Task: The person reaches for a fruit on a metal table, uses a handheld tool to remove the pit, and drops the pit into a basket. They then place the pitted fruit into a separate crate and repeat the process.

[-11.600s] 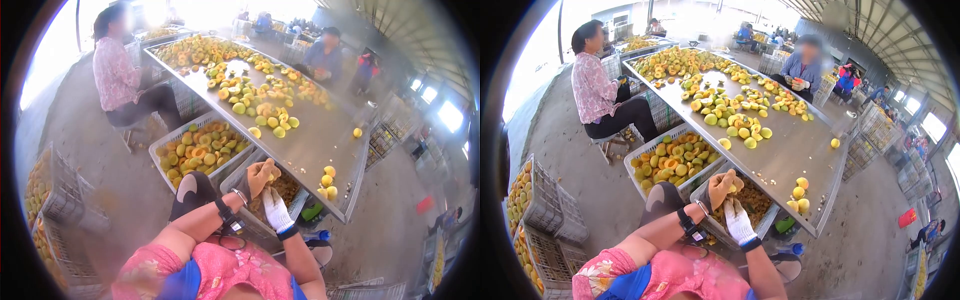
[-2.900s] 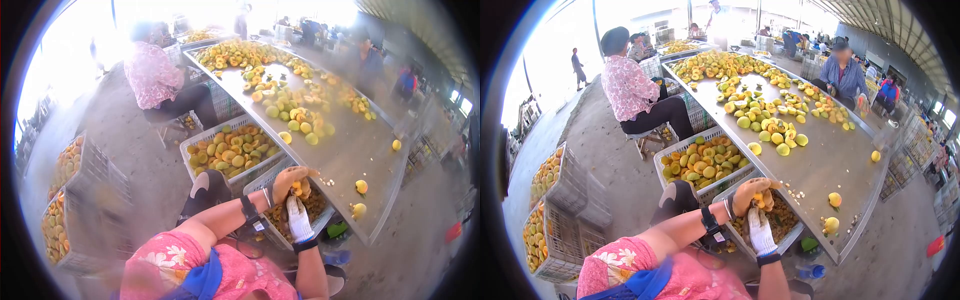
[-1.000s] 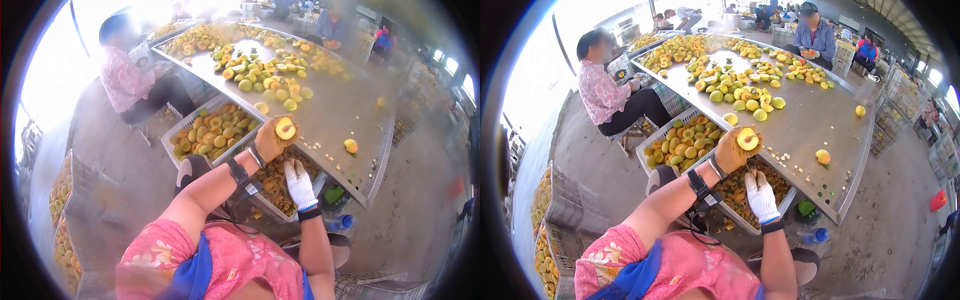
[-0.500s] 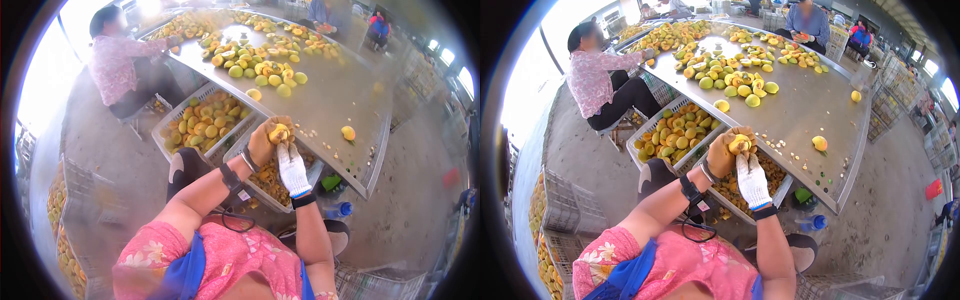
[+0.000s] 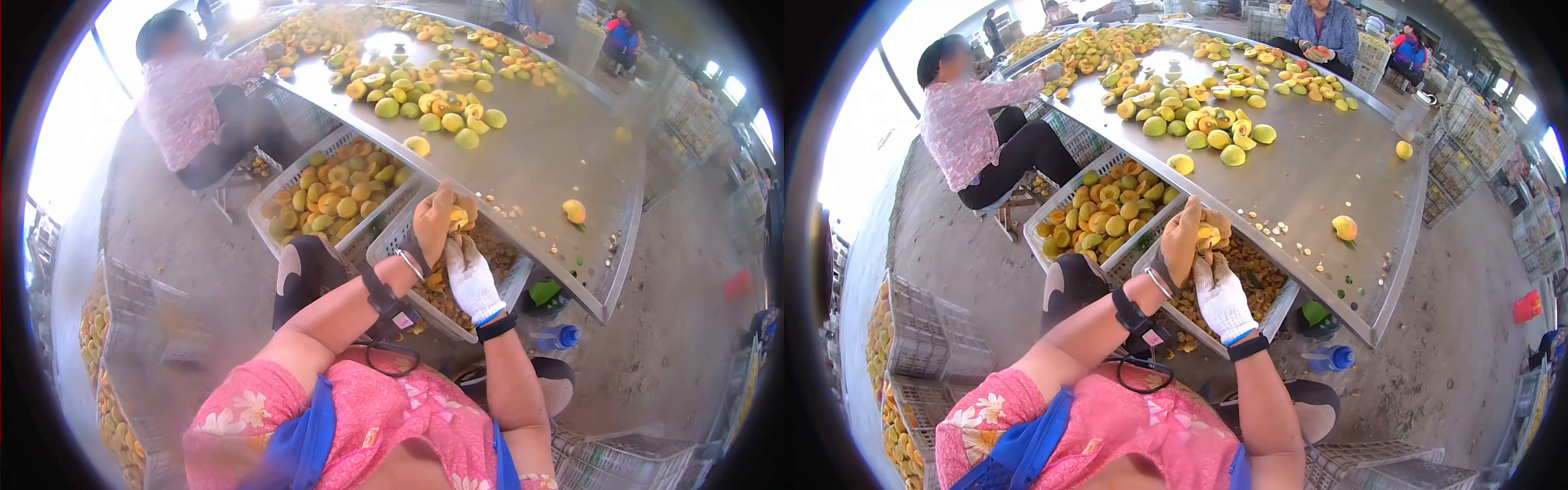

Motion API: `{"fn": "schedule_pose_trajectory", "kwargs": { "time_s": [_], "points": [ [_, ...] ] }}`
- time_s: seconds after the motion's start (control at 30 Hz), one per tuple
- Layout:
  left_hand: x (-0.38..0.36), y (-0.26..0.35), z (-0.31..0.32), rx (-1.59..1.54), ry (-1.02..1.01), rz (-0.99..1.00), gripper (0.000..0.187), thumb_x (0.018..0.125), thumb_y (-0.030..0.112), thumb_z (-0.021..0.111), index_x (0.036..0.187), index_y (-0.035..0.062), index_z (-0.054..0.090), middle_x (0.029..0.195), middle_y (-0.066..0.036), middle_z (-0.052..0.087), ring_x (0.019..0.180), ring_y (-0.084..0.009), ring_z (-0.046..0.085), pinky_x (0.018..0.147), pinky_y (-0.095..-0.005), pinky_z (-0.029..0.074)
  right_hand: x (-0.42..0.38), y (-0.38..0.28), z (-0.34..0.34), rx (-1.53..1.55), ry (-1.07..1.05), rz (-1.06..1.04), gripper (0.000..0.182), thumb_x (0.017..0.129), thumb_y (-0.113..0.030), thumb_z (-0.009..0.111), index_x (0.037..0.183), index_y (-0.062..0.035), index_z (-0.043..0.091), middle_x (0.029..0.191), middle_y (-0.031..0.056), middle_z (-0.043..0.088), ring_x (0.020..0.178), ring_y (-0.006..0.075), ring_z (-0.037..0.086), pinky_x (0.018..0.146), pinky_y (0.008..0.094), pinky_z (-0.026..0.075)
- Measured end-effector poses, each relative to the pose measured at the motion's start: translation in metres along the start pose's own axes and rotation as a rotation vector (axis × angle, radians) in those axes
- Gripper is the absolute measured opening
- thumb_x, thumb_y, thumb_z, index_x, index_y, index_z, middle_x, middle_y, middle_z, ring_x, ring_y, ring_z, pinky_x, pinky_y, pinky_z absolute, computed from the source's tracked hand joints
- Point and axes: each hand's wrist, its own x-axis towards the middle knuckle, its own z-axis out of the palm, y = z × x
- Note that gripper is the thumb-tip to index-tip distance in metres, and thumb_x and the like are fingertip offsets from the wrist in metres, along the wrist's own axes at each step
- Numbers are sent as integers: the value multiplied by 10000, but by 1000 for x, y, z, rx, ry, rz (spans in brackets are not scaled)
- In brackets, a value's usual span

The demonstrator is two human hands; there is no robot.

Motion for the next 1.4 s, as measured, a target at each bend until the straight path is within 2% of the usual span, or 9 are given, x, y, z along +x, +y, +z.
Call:
{"fn": "schedule_pose_trajectory", "kwargs": {
  "time_s": [0.07,0.13,0.23,0.33,0.7,0.93,1.0,1.23,1.4],
  "points": [
    [5,-3,-8,-84,-111,-31,584,1074,453,406,767,6,625,762,-148,666,684,-249,650,611,-338,521,6,43,2,-451,38,-487,443,1035,-312,551,1298,44,571,1086,219,681,1078,366,644,907,398,498],
    [9,-2,-13,-93,-233,-70,627,1078,456,386,710,6,620,709,-153,662,645,-250,639,575,-332,501,3,46,-1,-287,-42,-391,426,1035,-336,564,1289,4,592,1037,140,681,1000,268,648,856,351,498],
    [3,13,-17,108,-327,-71,684,1071,476,400,630,2,624,641,-154,662,622,-246,636,592,-313,500,-9,-3,-12,537,-297,346,310,1027,-398,588,1145,-116,637,816,-68,565,687,38,496,583,207,402],
    [1,11,-30,335,-395,1,669,1044,518,459,728,-25,689,709,-145,699,656,-217,660,630,-297,519,-21,-29,-12,712,-373,510,286,1012,-484,573,993,-200,598,621,-78,434,405,43,310,374,223,224],
    [13,7,-49,-445,-192,-121,599,1047,509,390,781,21,614,743,-168,642,665,-306,643,618,-388,544,-14,-2,7,1400,-819,554,408,999,-557,538,1017,-153,595,588,-59,391,350,58,267,316,230,236],
    [89,46,-159,611,365,498,243,1024,173,553,1100,13,720,920,4,681,875,-87,585,820,-236,486,-21,13,10,87,-521,454,384,1040,-449,514,1114,-84,605,679,27,564,459,154,495,431,305,414],
    [98,49,-129,515,394,566,215,959,173,619,1091,37,721,1005,-80,715,894,-160,641,855,-316,515,-24,78,23,-372,-324,-26,471,1001,-457,502,1076,-5,614,943,256,718,866,468,683,812,534,530],
    [137,-72,24,1315,-641,687,222,885,130,654,1091,70,712,1104,-143,704,990,-262,693,864,-363,557,-21,86,13,-542,-270,-138,423,976,-444,531,1004,-33,624,820,274,687,801,462,675,722,580,526],
    [127,-111,162,1380,-853,497,302,841,164,698,1132,81,696,1203,-151,639,1057,-298,669,909,-414,545,-10,53,-7,-591,-539,151,591,994,-509,415,1276,-20,589,1215,260,654,1103,451,628,942,533,494]
  ]
}}
